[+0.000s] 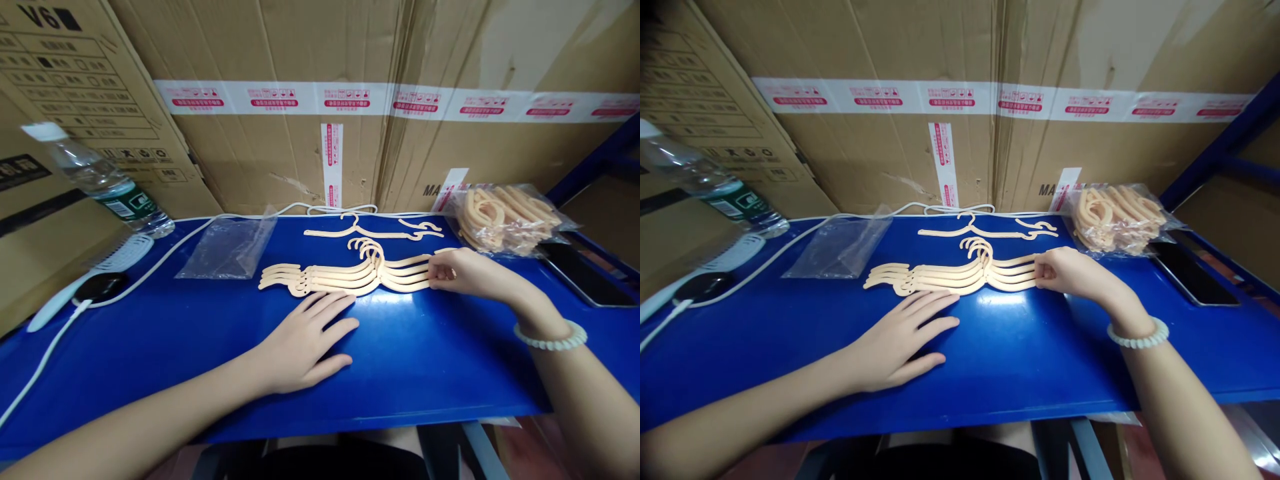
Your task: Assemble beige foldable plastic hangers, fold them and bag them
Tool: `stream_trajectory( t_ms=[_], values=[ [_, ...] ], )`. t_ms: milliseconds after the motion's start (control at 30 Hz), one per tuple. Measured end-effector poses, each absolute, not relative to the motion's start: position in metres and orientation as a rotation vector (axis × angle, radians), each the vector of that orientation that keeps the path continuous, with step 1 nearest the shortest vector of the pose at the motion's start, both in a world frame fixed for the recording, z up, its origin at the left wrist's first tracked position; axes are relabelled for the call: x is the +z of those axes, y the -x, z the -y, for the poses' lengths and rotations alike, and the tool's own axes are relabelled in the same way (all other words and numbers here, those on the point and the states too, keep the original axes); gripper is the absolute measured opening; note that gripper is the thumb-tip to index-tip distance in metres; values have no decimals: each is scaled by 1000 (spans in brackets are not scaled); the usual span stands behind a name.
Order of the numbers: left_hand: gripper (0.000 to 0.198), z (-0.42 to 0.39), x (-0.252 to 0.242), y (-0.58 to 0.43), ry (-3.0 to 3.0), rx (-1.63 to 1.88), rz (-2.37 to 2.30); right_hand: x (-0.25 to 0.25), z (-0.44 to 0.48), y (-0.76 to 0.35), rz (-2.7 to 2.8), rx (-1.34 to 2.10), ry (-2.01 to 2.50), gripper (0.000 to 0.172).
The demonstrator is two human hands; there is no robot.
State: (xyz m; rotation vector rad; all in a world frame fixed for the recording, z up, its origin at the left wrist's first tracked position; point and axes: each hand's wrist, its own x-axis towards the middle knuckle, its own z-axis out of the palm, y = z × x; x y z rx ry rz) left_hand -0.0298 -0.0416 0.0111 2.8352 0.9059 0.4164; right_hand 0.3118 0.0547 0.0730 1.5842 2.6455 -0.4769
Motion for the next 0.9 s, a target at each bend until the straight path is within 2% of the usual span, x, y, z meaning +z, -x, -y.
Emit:
stream_trajectory(
  t_ms=[300,633,700,900],
  values=[
    [52,28,12,36,-2738,380,-874,68,-59,-315,-2635,-438,-1657,11],
    [51,30,10,36,-2739,398,-869,72,-55,-314,-2635,-375,-1636,12],
    [47,31,9,35,-2753,421,-849,77,-50,-311,-2603,-496,-1585,12],
    [39,35,10,33,-2764,461,-762,80,-36,-301,-2310,-1181,-1266,20]
  ],
)
